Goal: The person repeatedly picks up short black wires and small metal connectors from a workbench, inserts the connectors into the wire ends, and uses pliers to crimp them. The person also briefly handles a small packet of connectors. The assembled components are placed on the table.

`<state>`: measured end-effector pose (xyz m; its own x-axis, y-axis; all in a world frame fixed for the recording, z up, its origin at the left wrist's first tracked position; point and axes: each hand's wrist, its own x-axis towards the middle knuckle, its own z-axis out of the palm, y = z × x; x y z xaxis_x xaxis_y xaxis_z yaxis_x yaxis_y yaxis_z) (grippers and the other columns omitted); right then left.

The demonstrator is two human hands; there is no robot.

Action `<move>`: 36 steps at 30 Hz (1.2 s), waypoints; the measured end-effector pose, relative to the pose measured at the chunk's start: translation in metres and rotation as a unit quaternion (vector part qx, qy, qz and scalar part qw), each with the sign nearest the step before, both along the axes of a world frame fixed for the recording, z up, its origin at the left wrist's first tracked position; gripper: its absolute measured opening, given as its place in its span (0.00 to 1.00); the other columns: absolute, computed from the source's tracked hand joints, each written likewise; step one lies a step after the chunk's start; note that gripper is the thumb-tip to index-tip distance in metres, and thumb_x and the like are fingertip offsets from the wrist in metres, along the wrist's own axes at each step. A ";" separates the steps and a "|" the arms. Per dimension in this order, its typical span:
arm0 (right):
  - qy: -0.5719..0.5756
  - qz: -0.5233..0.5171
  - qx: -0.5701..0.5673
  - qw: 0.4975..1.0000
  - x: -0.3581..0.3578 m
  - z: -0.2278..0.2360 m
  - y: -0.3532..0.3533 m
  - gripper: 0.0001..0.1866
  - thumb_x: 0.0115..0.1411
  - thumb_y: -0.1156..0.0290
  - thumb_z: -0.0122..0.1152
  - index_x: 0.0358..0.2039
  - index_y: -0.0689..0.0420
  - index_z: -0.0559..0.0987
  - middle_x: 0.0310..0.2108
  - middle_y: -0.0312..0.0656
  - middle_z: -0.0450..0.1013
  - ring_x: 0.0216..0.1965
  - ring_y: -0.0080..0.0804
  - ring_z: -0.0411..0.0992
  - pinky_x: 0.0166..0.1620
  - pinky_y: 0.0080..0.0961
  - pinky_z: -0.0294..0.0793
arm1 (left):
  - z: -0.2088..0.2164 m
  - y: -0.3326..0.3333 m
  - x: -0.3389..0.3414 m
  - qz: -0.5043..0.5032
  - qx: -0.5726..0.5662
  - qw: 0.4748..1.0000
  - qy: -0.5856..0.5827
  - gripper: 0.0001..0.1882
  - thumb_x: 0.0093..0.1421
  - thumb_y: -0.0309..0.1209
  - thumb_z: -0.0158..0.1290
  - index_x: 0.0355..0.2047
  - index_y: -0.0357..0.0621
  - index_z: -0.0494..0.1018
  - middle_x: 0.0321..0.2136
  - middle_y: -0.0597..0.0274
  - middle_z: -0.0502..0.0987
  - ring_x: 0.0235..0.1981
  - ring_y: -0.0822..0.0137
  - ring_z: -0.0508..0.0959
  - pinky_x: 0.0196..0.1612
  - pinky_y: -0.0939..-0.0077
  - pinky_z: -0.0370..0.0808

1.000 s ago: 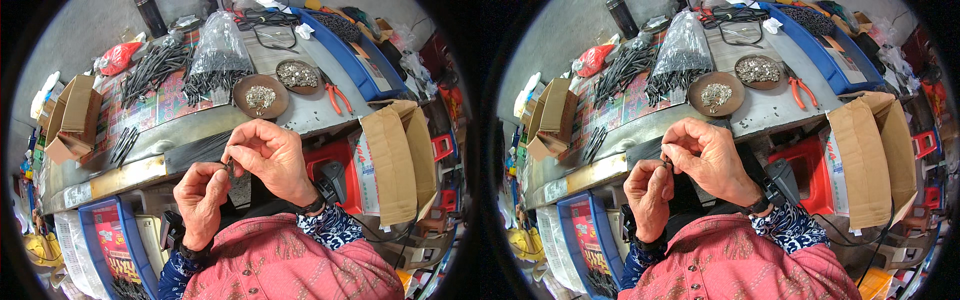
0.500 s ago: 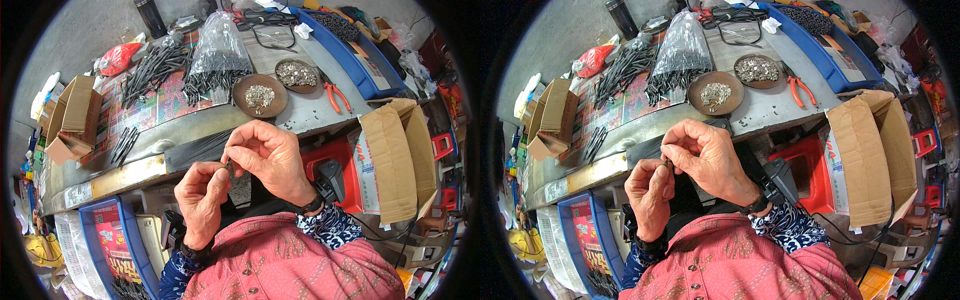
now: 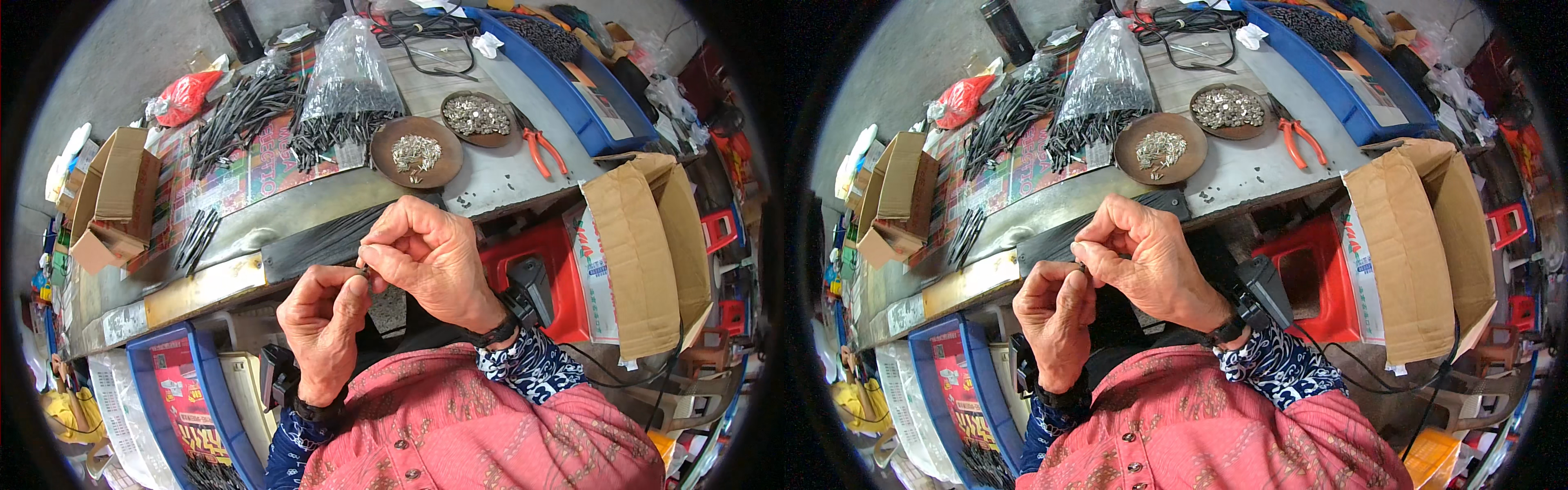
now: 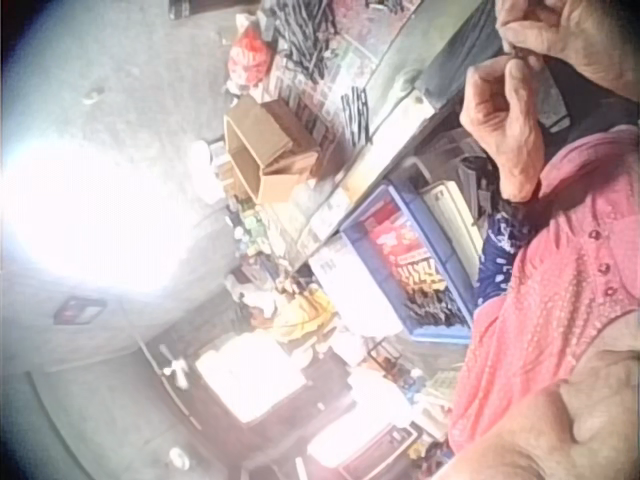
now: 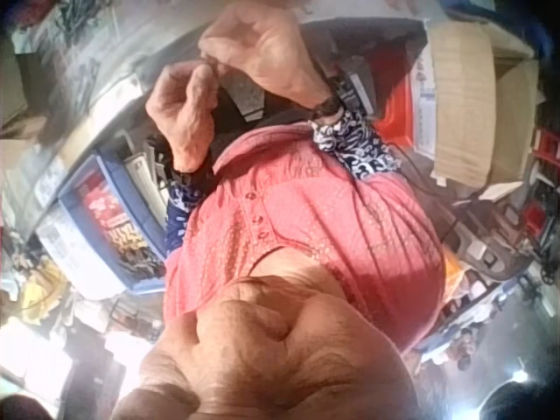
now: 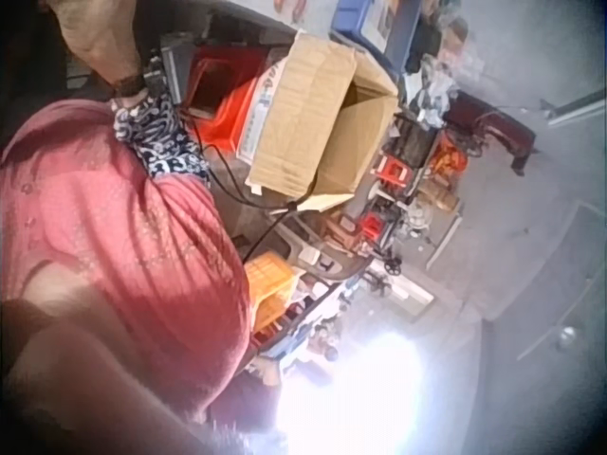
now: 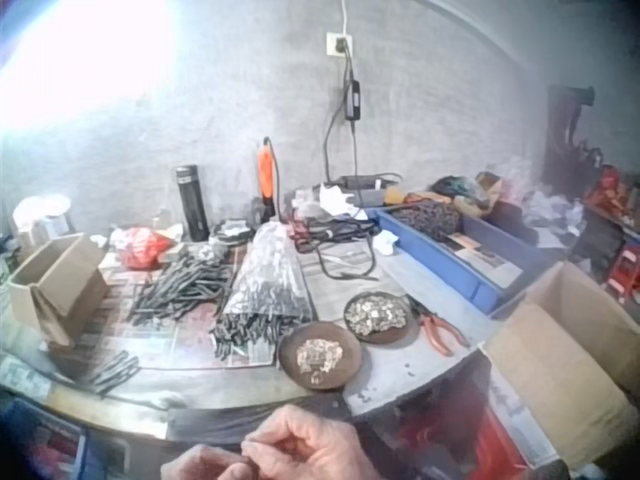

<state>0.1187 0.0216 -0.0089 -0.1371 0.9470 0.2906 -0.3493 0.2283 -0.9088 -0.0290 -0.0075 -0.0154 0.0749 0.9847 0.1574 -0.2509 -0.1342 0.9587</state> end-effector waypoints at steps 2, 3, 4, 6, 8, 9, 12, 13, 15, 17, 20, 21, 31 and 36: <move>0.001 0.003 0.005 1.000 0.000 0.000 0.000 0.04 0.60 0.81 0.59 0.33 0.63 0.72 0.29 0.35 0.73 0.27 0.16 0.71 0.30 0.14 0.74 | 0.001 0.002 0.001 -0.002 0.002 1.000 0.009 0.07 0.63 0.29 0.56 0.31 0.37 0.72 0.21 0.68 0.74 0.17 0.84 0.64 0.19 0.89 0.59; 0.001 -0.001 -0.002 1.000 0.001 0.000 0.000 0.05 0.60 0.83 0.59 0.34 0.63 0.72 0.31 0.38 0.73 0.27 0.18 0.72 0.30 0.15 0.74 | 0.001 0.004 0.001 0.000 0.007 1.000 0.017 0.08 0.63 0.30 0.56 0.31 0.37 0.72 0.21 0.67 0.73 0.17 0.83 0.64 0.19 0.89 0.58; -0.003 0.002 0.000 1.000 0.001 0.001 -0.001 0.05 0.60 0.83 0.59 0.35 0.63 0.72 0.31 0.38 0.73 0.28 0.18 0.72 0.30 0.15 0.74 | 0.001 0.005 0.002 -0.004 0.016 1.000 0.025 0.09 0.63 0.31 0.56 0.31 0.38 0.72 0.20 0.67 0.73 0.16 0.82 0.63 0.18 0.88 0.57; -0.010 -0.002 -0.010 1.000 0.005 0.002 -0.001 0.05 0.60 0.82 0.59 0.36 0.63 0.73 0.32 0.37 0.73 0.28 0.17 0.72 0.31 0.15 0.74 | 0.005 0.009 -0.001 -0.010 -0.004 0.999 0.036 0.08 0.63 0.29 0.56 0.32 0.37 0.73 0.21 0.70 0.73 0.19 0.84 0.65 0.21 0.89 0.60; -0.046 -0.021 0.009 0.999 0.014 0.005 0.000 0.07 0.60 0.81 0.60 0.39 0.63 0.73 0.33 0.36 0.73 0.29 0.17 0.72 0.32 0.14 0.73 | 0.007 0.013 -0.002 -0.021 0.002 0.998 0.064 0.08 0.63 0.29 0.56 0.33 0.36 0.74 0.20 0.71 0.72 0.19 0.84 0.65 0.21 0.89 0.61; -0.060 -0.029 0.023 0.998 0.021 0.006 0.001 0.08 0.60 0.80 0.60 0.40 0.63 0.74 0.33 0.36 0.73 0.30 0.17 0.72 0.33 0.14 0.73 | 0.008 0.013 -0.002 -0.020 0.005 0.996 0.082 0.07 0.63 0.29 0.56 0.34 0.35 0.74 0.21 0.70 0.73 0.19 0.83 0.66 0.22 0.89 0.62; -0.208 -0.166 0.053 0.963 0.056 0.006 0.011 0.10 0.60 0.75 0.62 0.41 0.62 0.76 0.32 0.34 0.74 0.32 0.17 0.71 0.36 0.16 0.71 | 0.007 0.019 0.000 -0.030 0.026 0.995 0.090 0.06 0.64 0.27 0.54 0.34 0.35 0.74 0.24 0.64 0.77 0.20 0.81 0.70 0.24 0.88 0.66; -0.271 -0.227 0.086 0.931 0.070 0.005 0.016 0.09 0.60 0.73 0.63 0.39 0.62 0.77 0.32 0.33 0.74 0.32 0.18 0.71 0.35 0.18 0.71 | 0.006 0.021 0.000 -0.026 0.029 0.996 0.084 0.06 0.64 0.27 0.54 0.35 0.35 0.74 0.25 0.63 0.77 0.21 0.80 0.71 0.24 0.88 0.67; -0.376 -0.343 0.125 0.852 0.102 0.000 0.029 0.08 0.58 0.70 0.63 0.36 0.60 0.78 0.31 0.36 0.75 0.30 0.25 0.72 0.34 0.23 0.70 | 0.002 0.025 0.001 -0.016 0.037 0.997 0.073 0.06 0.64 0.27 0.54 0.35 0.34 0.74 0.26 0.61 0.78 0.21 0.78 0.73 0.26 0.87 0.69; -0.505 -0.426 0.146 0.736 0.135 -0.007 0.043 0.10 0.56 0.69 0.63 0.36 0.60 0.78 0.31 0.40 0.74 0.32 0.34 0.70 0.35 0.28 0.70 | -0.001 0.030 0.001 -0.003 0.040 0.996 0.077 0.06 0.64 0.27 0.54 0.35 0.34 0.73 0.29 0.60 0.79 0.24 0.76 0.75 0.30 0.84 0.73; -0.619 -0.477 0.109 0.614 0.167 -0.022 0.055 0.17 0.54 0.65 0.65 0.43 0.57 0.76 0.41 0.45 0.72 0.44 0.46 0.69 0.45 0.40 0.68 | -0.005 0.041 0.002 0.004 0.066 0.995 0.076 0.07 0.64 0.27 0.54 0.36 0.34 0.73 0.32 0.58 0.79 0.26 0.74 0.76 0.34 0.83 0.73; -0.651 -0.480 0.062 0.585 0.174 -0.026 0.058 0.20 0.54 0.64 0.65 0.46 0.56 0.74 0.43 0.45 0.72 0.46 0.47 0.68 0.46 0.42 0.68 | -0.005 0.044 0.002 0.007 0.065 0.995 0.074 0.07 0.64 0.27 0.54 0.36 0.34 0.73 0.32 0.58 0.79 0.27 0.73 0.77 0.34 0.82 0.73; -0.699 -0.480 0.058 0.527 0.194 -0.054 0.070 0.23 0.55 0.65 0.63 0.51 0.55 0.70 0.42 0.47 0.72 0.46 0.45 0.69 0.42 0.47 0.67 | -0.023 0.064 0.012 0.032 0.108 0.993 0.031 0.06 0.65 0.25 0.52 0.38 0.34 0.73 0.35 0.59 0.79 0.31 0.72 0.78 0.40 0.79 0.73; -0.594 -0.525 0.064 0.606 0.179 -0.032 0.059 0.14 0.58 0.71 0.60 0.43 0.58 0.71 0.36 0.48 0.74 0.40 0.48 0.71 0.42 0.43 0.70 | -0.032 0.068 0.015 0.052 0.155 0.986 0.031 0.06 0.64 0.24 0.53 0.39 0.33 0.73 0.35 0.59 0.79 0.31 0.72 0.78 0.40 0.80 0.74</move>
<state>0.2979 0.0804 -0.0408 0.3361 0.6738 0.6580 0.9336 -0.1463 -0.3271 -0.0140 0.0608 -0.0470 -0.0058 0.8929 0.4503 -0.1624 -0.4451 0.8806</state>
